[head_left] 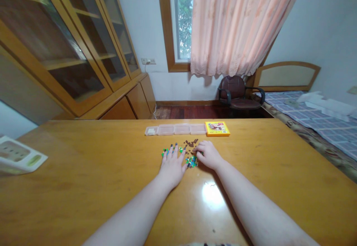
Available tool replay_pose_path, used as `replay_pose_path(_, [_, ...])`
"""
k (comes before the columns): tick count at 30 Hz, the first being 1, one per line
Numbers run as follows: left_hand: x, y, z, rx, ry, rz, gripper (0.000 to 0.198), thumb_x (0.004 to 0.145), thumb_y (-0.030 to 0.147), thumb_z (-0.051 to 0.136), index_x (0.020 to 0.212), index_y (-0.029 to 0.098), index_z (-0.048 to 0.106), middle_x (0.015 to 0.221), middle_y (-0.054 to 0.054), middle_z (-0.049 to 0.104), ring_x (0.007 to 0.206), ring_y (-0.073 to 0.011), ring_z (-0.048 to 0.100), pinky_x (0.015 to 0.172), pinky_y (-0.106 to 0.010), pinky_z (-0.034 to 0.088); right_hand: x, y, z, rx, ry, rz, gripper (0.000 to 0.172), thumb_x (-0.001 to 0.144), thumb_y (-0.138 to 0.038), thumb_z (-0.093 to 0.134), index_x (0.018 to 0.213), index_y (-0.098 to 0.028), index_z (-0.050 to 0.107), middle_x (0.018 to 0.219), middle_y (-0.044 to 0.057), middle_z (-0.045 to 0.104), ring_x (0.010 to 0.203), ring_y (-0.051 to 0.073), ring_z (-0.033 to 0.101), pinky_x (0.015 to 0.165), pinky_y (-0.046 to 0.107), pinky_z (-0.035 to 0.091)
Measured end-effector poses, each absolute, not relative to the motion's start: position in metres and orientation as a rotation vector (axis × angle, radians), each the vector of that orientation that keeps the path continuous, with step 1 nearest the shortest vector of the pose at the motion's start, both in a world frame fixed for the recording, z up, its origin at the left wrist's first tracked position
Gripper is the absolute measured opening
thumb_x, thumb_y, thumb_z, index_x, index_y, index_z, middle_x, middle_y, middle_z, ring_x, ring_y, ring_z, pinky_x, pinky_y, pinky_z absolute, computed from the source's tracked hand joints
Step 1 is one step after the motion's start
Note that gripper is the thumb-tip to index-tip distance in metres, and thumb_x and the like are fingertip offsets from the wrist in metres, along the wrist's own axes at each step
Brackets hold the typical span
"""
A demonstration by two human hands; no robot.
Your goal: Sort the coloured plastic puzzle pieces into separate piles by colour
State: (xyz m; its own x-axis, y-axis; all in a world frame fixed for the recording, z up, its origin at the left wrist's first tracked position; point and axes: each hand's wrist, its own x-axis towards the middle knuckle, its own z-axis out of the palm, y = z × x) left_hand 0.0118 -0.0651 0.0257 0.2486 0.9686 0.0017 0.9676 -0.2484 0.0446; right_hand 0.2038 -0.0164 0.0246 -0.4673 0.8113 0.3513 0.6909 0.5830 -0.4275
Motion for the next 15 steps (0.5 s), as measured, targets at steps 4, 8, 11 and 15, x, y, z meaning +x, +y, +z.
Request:
replay_pose_path(4, [0.0067,-0.0587,0.0253,2.422,1.908,0.022,0.053,0.087,0.05,0.043,0.135,0.027,0.044,0.148,-0.012,0.03,0.136,-0.0349,0.024,0.108,-0.054,0.019,0.2037,-0.0163,0.0242,-1.185,-2.286,0.301,0.019,0.075,-0.011,0.053,0.079,-0.019,0.07,0.075,0.004,0.064,0.077,0.018,0.053,0.074,0.031,0.035])
replay_pose_path(8, [0.0056,-0.0587,0.0248,2.422,1.941,0.027,0.055,0.086,0.05,0.044,0.135,0.024,0.044,0.147,-0.015,0.031,0.135,-0.035,0.025,0.108,-0.053,0.02,0.2032,-0.0161,0.0243,-1.189,-2.285,0.304,0.018,0.075,-0.011,0.054,0.079,-0.019,0.07,0.075,0.004,0.063,0.077,0.018,0.054,0.074,0.031,0.035])
replay_pose_path(11, [0.006,-0.0597,0.0273,2.409,1.962,0.001,0.056,0.086,0.05,0.045,0.135,0.023,0.043,0.147,-0.015,0.031,0.135,-0.0346,0.025,0.108,-0.052,0.021,0.2027,-0.0161,0.024,-1.198,-2.283,0.305,0.018,0.076,-0.012,0.054,0.079,-0.019,0.07,0.076,0.004,0.063,0.077,0.018,0.054,0.074,0.031,0.035])
replay_pose_path(15, [0.0088,-0.0654,0.0338,2.361,2.028,-0.103,0.064,0.084,0.049,0.046,0.137,0.014,0.04,0.148,-0.018,0.028,0.136,-0.0349,0.023,0.109,-0.051,0.019,0.2022,-0.0161,0.0229,-1.191,-2.281,0.302,0.018,0.077,-0.012,0.053,0.08,-0.019,0.07,0.076,0.003,0.064,0.078,0.017,0.054,0.074,0.03,0.035])
